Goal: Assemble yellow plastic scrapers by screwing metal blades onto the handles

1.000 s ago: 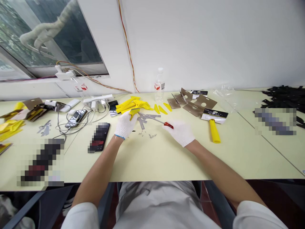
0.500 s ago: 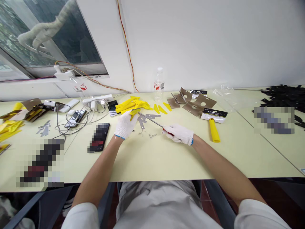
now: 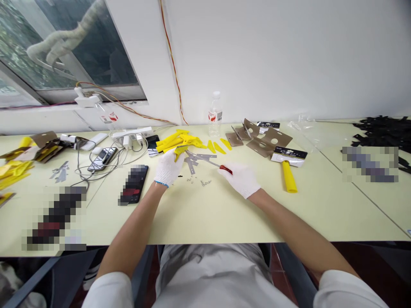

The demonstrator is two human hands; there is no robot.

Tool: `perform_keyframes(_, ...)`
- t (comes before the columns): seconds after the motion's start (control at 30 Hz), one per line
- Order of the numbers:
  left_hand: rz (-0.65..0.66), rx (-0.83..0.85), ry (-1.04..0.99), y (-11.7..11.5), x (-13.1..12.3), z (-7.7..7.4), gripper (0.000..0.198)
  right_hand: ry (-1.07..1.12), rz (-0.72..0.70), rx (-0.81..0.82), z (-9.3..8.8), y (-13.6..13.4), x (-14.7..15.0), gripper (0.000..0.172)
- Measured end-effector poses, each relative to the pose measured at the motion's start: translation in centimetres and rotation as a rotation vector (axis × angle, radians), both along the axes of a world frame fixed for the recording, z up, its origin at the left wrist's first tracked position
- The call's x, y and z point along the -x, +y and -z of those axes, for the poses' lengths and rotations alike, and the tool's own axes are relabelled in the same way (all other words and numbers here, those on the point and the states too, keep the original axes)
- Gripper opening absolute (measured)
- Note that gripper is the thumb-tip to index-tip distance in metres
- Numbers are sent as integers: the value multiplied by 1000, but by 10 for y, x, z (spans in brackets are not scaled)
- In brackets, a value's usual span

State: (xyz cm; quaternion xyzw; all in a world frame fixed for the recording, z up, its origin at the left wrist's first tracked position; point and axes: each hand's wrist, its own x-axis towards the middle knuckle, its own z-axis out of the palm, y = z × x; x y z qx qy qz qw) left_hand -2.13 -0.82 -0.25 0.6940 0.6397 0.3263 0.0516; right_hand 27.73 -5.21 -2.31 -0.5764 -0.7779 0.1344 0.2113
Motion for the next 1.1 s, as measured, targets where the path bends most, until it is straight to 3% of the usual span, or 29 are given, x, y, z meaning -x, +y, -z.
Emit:
perform_keyframes(0.23,19,-6,7,-1,0,-2,33,228,-64,230,-3,4,-5,43)
perform_keyframes(0.4,41,1,14,-2,-2,-3,29,535,-60,704,-6,3,-8,56)
perform_keyframes(0.47,56,-9,18,-2,-2,-3,28,578,-63,787,-8,2,-9,53)
perform_keyframes(0.57,53,-4,31,-2,-3,-3,28,497,-27,693,-9,1,-8,45)
perform_keyframes(0.67,34,11,31,-1,-3,-2,27,354,58,382,-6,2,-6,36)
perform_keyframes(0.8,30,-6,10,0,-1,1,29,129,41,16,-3,1,-2,25)
perform_keyframes(0.93,6,-23,0,2,2,5,34,-5,38,-38,-3,-2,0,29)
perform_keyframes(1.1,-1,-3,-3,2,4,6,37,-3,-14,47,0,1,-1,35)
